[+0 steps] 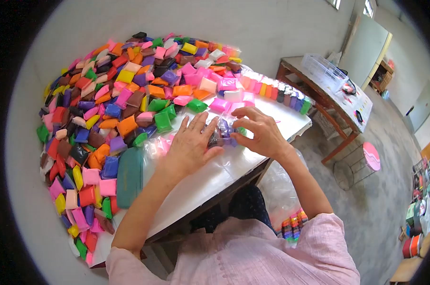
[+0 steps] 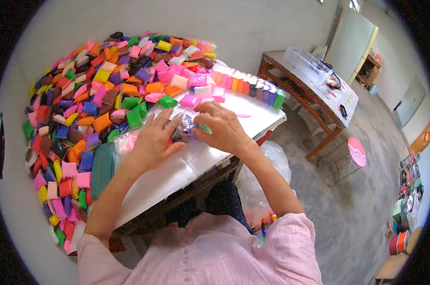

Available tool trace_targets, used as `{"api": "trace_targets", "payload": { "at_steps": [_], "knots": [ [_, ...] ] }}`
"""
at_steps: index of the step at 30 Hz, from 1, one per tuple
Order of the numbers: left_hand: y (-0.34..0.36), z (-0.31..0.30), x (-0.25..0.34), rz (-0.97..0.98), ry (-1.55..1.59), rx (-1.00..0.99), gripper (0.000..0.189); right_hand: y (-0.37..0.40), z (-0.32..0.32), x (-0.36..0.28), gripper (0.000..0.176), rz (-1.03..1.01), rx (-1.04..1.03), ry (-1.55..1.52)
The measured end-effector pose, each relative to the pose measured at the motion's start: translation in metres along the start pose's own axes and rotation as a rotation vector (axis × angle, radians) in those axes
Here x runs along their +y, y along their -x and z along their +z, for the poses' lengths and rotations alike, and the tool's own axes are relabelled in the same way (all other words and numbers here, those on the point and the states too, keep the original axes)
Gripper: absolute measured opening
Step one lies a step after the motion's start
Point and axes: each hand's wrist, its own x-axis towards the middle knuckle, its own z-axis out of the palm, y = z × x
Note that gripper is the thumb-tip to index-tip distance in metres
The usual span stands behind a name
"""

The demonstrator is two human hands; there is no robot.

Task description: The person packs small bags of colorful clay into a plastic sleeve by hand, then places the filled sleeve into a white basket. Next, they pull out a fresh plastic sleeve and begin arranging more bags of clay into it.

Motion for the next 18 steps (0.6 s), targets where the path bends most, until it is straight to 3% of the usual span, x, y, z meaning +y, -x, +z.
{"api": "trace_targets", "payload": {
  "at_steps": [9, 18],
  "knots": [
    [-0.001, 0.006, 0.012, -0.065, -0.061, 0.065, 0.065, 0.001, -0.002, -0.007, 0.013, -0.13, -0.011, 0.128],
    [-0.005, 0.012, 0.013, -0.11, -0.059, 0.092, 0.061, 0.011, -0.003, 0.009, 0.009, 0.002, 0.206, -0.146]
  ]
}}
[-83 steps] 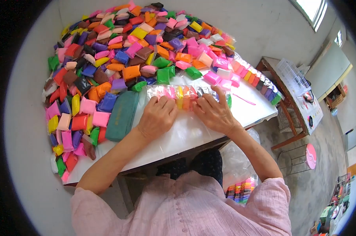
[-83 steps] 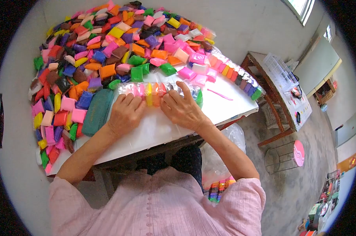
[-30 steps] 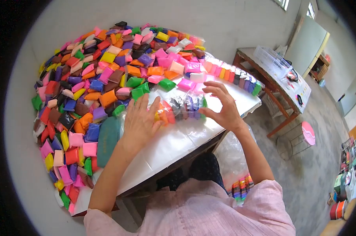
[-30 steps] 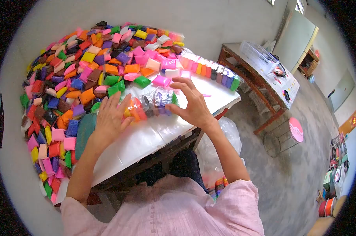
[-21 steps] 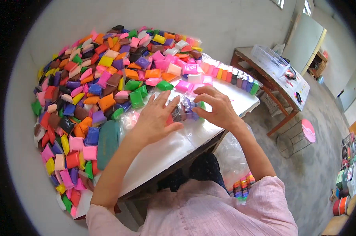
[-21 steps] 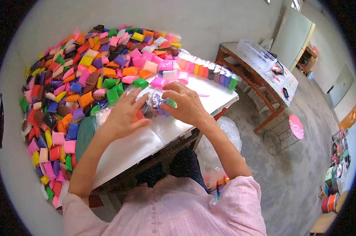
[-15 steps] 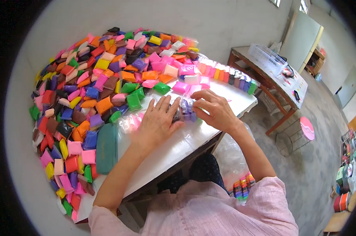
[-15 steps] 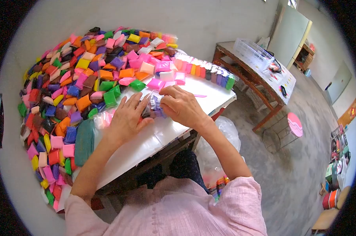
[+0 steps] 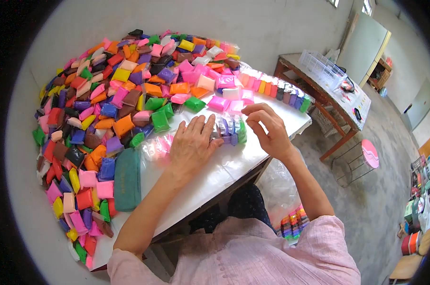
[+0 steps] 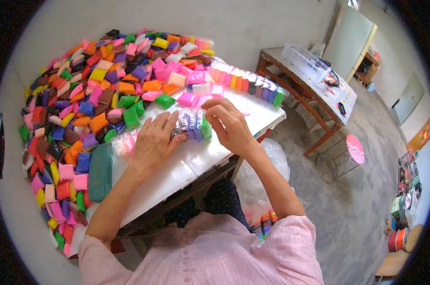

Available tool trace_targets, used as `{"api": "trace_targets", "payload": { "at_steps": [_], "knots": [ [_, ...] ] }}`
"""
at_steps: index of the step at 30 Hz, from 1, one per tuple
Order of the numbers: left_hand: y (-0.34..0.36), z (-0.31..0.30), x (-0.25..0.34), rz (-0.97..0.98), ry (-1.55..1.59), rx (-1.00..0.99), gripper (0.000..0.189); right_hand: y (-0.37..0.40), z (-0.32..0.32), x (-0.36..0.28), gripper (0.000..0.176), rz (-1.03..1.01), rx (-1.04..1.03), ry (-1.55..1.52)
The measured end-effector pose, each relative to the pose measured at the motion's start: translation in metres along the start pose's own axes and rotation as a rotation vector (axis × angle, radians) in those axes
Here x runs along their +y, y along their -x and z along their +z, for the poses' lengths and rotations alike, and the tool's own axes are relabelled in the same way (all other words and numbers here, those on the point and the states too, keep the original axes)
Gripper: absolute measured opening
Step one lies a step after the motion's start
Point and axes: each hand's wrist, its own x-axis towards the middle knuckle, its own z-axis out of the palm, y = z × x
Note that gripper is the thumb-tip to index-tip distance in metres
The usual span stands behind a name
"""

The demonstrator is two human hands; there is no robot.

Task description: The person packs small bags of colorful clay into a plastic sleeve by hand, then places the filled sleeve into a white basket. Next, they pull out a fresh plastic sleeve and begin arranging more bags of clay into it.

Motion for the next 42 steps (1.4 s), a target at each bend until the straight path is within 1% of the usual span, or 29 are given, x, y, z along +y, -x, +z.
{"api": "trace_targets", "payload": {
  "at_steps": [1, 3, 4, 7, 9, 11, 14, 17, 18, 21, 24, 27, 28, 31, 34, 37, 39, 41, 42],
  "knots": [
    [0.0, -0.001, 0.0, -0.008, 0.009, -0.017, 0.061, 0.0, -0.002, 0.0, 0.008, 0.01, 0.021, -0.012],
    [0.001, 0.001, 0.0, -0.008, 0.0, 0.013, 0.062, 0.001, -0.008, -0.001, 0.006, 0.031, 0.062, -0.036],
    [0.002, 0.002, 0.0, -0.008, -0.004, 0.027, 0.062, 0.002, -0.012, 0.0, 0.006, 0.006, 0.075, -0.002],
    [0.004, 0.006, -0.001, -0.007, 0.003, 0.069, 0.062, 0.012, -0.013, 0.0, 0.007, 0.033, 0.087, 0.005],
    [0.003, 0.003, 0.001, -0.014, 0.029, 0.085, 0.062, 0.019, -0.013, 0.004, 0.011, 0.034, 0.069, 0.019],
    [0.003, 0.002, 0.002, -0.007, 0.035, 0.101, 0.063, 0.024, -0.011, 0.008, 0.018, 0.014, 0.055, 0.035],
    [0.005, 0.006, 0.0, 0.011, 0.033, 0.121, 0.064, 0.016, -0.014, 0.0, 0.037, 0.018, 0.041, 0.007],
    [0.004, 0.008, -0.001, 0.002, 0.073, 0.146, 0.065, 0.006, -0.022, -0.005, 0.055, -0.043, -0.052, 0.172],
    [0.004, 0.007, -0.001, 0.003, 0.094, 0.154, 0.066, 0.006, -0.021, -0.005, 0.06, 0.013, -0.073, 0.15],
    [0.004, 0.007, -0.002, 0.01, 0.127, 0.18, 0.067, -0.004, -0.018, -0.004, 0.058, -0.003, -0.048, 0.174],
    [0.005, 0.007, -0.002, 0.016, 0.116, 0.192, 0.067, -0.001, -0.014, 0.013, 0.053, 0.137, -0.14, -0.038],
    [0.007, 0.009, -0.002, 0.007, 0.103, 0.197, 0.067, 0.002, -0.002, 0.023, 0.047, 0.31, -0.068, -0.234],
    [0.007, 0.01, -0.002, 0.001, 0.099, 0.199, 0.067, 0.002, 0.003, 0.023, 0.044, 0.344, 0.019, -0.328],
    [0.007, 0.01, -0.001, -0.004, 0.102, 0.213, 0.067, 0.003, 0.014, 0.035, 0.036, 0.451, 0.013, -0.365],
    [0.007, 0.012, -0.002, -0.006, 0.098, 0.215, 0.067, 0.009, 0.021, 0.041, 0.021, 0.436, 0.011, -0.239],
    [0.009, 0.014, -0.002, -0.005, 0.08, 0.227, 0.067, 0.009, 0.024, 0.041, 0.009, 0.311, 0.219, -0.114],
    [0.009, 0.013, -0.001, -0.007, 0.079, 0.24, 0.067, 0.012, 0.025, 0.04, 0.012, 0.304, 0.211, -0.016],
    [0.008, 0.012, 0.0, -0.008, 0.09, 0.248, 0.068, 0.018, 0.027, 0.046, 0.019, 0.264, 0.202, 0.047],
    [0.008, 0.012, 0.0, -0.008, 0.103, 0.247, 0.068, 0.017, 0.023, 0.043, 0.025, 0.279, 0.178, 0.0]
  ]
}}
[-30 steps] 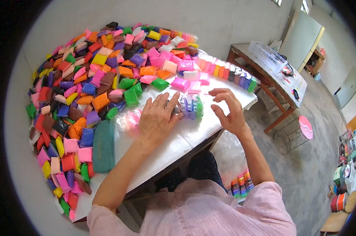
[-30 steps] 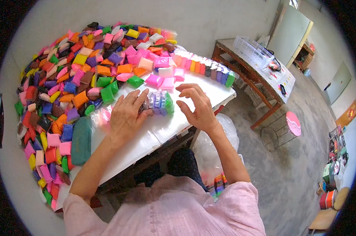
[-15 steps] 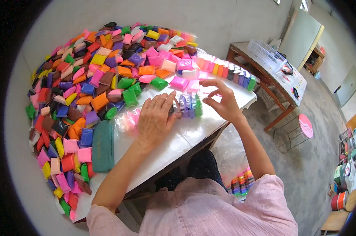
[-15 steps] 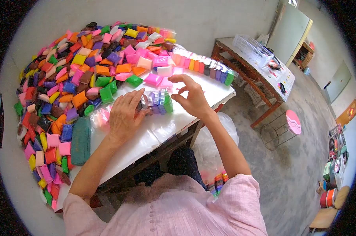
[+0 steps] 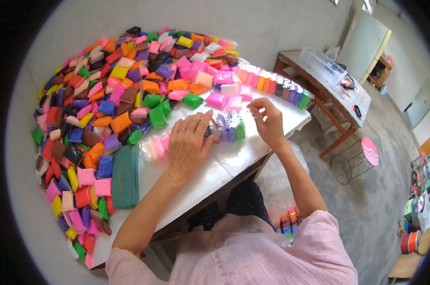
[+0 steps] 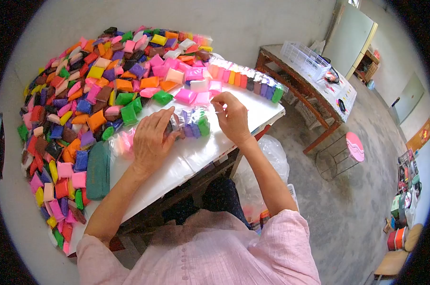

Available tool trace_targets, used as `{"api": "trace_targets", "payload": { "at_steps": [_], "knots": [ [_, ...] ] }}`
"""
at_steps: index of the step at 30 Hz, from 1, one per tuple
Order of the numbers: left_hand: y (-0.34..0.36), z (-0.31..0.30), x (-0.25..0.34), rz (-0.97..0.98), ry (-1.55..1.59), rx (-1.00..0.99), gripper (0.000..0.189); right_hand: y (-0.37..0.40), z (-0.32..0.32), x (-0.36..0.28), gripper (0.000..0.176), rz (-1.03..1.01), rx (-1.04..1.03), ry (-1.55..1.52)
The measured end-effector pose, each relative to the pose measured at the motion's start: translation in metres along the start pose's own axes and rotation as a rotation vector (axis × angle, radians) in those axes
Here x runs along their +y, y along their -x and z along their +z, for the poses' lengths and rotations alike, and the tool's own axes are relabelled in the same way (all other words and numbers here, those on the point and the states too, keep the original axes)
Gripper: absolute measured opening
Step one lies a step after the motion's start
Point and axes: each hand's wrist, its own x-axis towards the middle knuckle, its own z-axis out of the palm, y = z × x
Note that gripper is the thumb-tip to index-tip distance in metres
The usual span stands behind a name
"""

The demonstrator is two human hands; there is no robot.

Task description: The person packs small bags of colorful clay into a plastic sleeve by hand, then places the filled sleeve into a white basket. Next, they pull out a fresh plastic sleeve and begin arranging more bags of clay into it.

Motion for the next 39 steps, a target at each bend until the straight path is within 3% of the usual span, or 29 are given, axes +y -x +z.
{"api": "trace_targets", "payload": {
  "at_steps": [2, 5, 8, 11, 16, 25, 30, 39],
  "knots": [
    [0.0, 0.0, 0.0, 0.0, 0.02, 0.004, 0.067, -0.002, -0.014, -0.007, 0.039, 0.039, -0.062, -0.08],
    [-0.002, -0.001, 0.0, 0.009, 0.034, 0.021, 0.067, -0.011, -0.033, -0.037, 0.053, -0.145, -0.173, -0.005],
    [-0.002, -0.001, 0.001, 0.009, 0.035, 0.034, 0.065, -0.012, -0.036, -0.067, 0.056, -0.243, -0.28, 0.231],
    [-0.004, -0.001, 0.001, -0.01, 0.046, 0.028, 0.064, -0.011, -0.025, -0.062, 0.052, -0.466, -0.266, 0.376],
    [-0.004, -0.004, 0.002, -0.064, 0.085, -0.002, 0.059, -0.006, -0.008, -0.054, 0.028, -0.717, -0.089, 0.43],
    [-0.009, -0.001, 0.002, -0.147, 0.071, 0.015, 0.055, -0.01, -0.021, -0.06, 0.026, -0.726, 0.015, 0.426],
    [-0.008, 0.004, -0.001, -0.118, 0.035, 0.034, 0.053, -0.016, -0.021, -0.063, 0.044, -0.609, -0.171, 0.523],
    [-0.006, 0.007, -0.004, -0.095, 0.01, 0.048, 0.053, -0.018, -0.001, -0.039, 0.017, -0.773, -0.107, 0.555]
  ]
}}
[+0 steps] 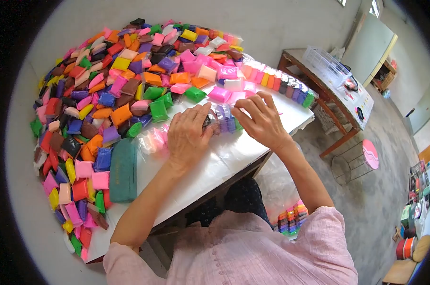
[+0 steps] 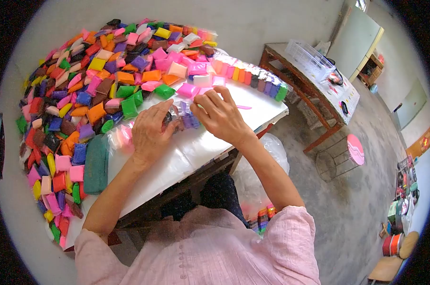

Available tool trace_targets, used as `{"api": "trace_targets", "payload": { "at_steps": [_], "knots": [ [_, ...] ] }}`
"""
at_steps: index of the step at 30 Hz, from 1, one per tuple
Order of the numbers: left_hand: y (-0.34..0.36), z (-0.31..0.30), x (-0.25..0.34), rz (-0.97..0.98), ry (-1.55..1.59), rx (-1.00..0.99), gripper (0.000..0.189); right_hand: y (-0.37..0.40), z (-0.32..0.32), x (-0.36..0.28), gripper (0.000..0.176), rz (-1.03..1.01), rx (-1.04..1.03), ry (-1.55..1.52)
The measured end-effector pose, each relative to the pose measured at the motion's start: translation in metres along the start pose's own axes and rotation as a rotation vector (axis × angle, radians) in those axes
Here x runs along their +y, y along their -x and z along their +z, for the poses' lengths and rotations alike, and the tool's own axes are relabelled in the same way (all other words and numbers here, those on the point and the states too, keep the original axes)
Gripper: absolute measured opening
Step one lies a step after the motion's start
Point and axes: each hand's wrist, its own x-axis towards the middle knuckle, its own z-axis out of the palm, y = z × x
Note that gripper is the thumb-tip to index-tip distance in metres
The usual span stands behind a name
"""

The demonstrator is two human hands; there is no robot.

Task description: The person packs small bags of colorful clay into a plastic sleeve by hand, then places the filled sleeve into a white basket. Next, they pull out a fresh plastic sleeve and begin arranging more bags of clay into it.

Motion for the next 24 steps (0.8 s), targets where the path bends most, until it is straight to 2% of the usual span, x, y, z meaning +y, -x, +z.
{"api": "trace_targets", "payload": {
  "at_steps": [9, 12, 15, 24],
  "knots": [
    [0.0, -0.001, 0.002, 0.018, -0.014, -0.004, 0.051, 0.013, -0.005, 0.0, 0.024, -0.088, -0.038, 0.02],
    [0.001, 0.0, 0.0, 0.031, -0.042, -0.003, 0.05, 0.022, -0.002, 0.004, 0.032, -0.112, -0.002, -0.017],
    [0.001, 0.001, 0.0, 0.049, -0.067, -0.002, 0.05, 0.027, 0.001, 0.003, 0.027, -0.16, 0.011, 0.067],
    [0.003, 0.001, 0.0, 0.089, -0.136, -0.053, 0.053, 0.031, 0.0, 0.005, 0.032, -0.192, -0.046, 0.071]
  ]
}}
